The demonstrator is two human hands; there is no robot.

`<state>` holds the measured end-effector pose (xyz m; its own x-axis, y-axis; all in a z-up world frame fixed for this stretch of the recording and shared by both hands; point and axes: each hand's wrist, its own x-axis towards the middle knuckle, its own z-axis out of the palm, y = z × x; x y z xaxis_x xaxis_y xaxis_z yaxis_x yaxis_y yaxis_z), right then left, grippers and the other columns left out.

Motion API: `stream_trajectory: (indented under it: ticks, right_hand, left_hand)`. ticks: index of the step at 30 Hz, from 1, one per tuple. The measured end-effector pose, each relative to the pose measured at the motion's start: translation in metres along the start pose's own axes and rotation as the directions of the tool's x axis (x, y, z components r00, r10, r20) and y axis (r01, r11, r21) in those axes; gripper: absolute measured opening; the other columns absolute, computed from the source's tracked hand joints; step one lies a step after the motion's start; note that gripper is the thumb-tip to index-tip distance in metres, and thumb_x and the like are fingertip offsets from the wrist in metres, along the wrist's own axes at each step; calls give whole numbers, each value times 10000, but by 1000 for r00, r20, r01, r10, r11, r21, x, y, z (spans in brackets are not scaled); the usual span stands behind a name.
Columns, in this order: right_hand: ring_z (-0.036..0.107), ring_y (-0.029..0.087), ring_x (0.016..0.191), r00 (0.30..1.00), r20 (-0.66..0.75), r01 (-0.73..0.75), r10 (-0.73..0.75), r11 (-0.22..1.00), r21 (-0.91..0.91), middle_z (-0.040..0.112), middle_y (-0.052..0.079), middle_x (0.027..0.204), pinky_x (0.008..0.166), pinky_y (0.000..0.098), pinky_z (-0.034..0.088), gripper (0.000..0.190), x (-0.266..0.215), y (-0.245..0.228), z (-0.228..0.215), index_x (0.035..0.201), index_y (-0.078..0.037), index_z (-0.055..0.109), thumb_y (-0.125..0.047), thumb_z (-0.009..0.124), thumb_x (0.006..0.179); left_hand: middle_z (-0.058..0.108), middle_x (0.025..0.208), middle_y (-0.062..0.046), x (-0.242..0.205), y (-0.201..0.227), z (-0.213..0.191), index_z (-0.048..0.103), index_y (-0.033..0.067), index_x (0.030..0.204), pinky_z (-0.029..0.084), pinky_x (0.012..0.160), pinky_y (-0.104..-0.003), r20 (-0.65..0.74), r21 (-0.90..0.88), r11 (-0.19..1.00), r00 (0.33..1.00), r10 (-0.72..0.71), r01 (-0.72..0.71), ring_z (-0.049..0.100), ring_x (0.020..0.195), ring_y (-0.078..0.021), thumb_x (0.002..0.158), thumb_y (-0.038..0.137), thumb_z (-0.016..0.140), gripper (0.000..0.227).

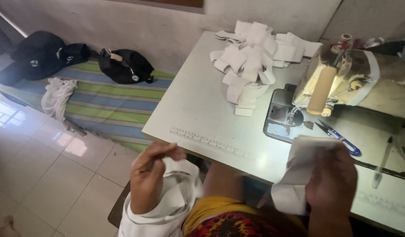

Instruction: Folding and stacking white fabric strips at a sewing workstation, occasionally using scissors to trim pieces.

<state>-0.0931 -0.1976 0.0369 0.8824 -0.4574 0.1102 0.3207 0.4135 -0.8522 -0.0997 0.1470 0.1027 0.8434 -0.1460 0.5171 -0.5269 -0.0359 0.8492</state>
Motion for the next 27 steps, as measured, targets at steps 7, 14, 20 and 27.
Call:
stream_trajectory:
  ticks: [7,14,20,27]
  right_hand:
    - [693,390,464,812,186,-379,553,742,-553,693,254,755,247,435,547,271,-34,-24,69,1144,6,676,-154,591,942]
    - [680,172,534,834,347,-85,428,722,-686,730,76,713,431,309,555,283,-29,3,52,1135,-88,733,-261,596,959]
    - [731,151,813,836,249,-141,489,629,-764,811,46,898,738,292,545,302,-27,18,63,1074,-121,658,-210,814,831]
    - [744,209,687,728,478,282,492,421,-862,743,71,947,543,305,598,354,-12,18,35,1229,-206,664,-233,705,879]
  left_hand:
    - [736,1262,-108,30,-14,76,682,96,1277,531,1013,-409,219,356,933,975,-22,-59,681,1164,-263,944,259,690,371]
    - [796,1022,-7,31,-17,99,778,160,1125,544,853,-295,148,319,936,968,-204,148,728,964,-179,945,330,680,266]
    - [794,969,-69,38,-31,99,758,69,1009,557,811,-332,60,343,934,990,-130,102,749,878,-225,986,277,627,247]
    - [584,860,19,81,-16,23,611,115,1012,460,672,-250,-481,83,970,861,-163,229,524,739,-87,1033,294,579,183]
